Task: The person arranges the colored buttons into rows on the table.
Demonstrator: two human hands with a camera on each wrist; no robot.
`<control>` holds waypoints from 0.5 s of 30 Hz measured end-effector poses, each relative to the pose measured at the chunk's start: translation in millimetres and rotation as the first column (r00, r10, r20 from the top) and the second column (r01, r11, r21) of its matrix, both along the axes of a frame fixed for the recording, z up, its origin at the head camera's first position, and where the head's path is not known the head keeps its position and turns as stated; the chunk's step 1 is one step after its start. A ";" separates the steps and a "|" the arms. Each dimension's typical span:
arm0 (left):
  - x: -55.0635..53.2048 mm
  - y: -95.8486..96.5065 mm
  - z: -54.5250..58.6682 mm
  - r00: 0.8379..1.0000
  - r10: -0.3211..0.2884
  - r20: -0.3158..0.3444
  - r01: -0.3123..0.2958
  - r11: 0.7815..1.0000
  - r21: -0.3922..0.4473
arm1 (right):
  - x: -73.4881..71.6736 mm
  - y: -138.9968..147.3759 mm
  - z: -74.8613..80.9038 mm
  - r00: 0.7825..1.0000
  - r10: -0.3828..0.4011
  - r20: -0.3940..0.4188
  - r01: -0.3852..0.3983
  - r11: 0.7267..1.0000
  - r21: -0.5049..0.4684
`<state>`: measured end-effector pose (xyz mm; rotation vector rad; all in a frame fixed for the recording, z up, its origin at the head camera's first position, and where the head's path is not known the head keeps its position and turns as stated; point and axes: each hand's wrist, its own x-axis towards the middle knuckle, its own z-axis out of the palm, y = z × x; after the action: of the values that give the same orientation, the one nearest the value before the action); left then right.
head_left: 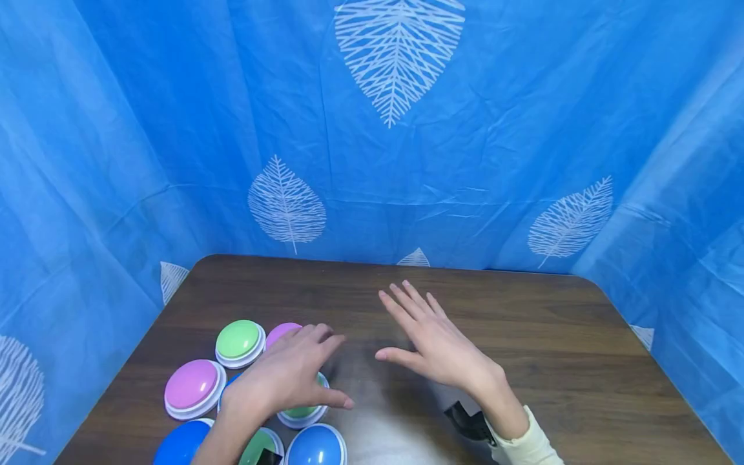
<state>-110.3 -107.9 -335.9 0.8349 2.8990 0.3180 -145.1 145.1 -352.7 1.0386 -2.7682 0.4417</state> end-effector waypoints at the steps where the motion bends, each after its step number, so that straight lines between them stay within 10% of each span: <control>1: 2.2 -1.2 1.8 0.999 -0.002 0.032 0.002 1.000 -0.007 | 1.2 -1.9 0.1 1.000 0.026 -0.009 -0.026 1.000 -0.015; 9: 16.0 2.1 10.2 0.942 -0.092 0.324 0.110 0.993 -0.038 | 19.4 -24.9 -3.0 0.955 0.297 -0.019 -0.298 0.953 -0.054; 15: 22.5 5.0 9.1 0.924 -0.101 0.368 0.115 0.993 -0.017 | 39.8 -45.8 -10.8 0.917 0.391 0.077 -0.396 0.916 0.062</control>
<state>-87.9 -102.9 -326.8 0.8245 2.4954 0.3624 -105.3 99.3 -363.5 1.6397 -2.6407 0.4239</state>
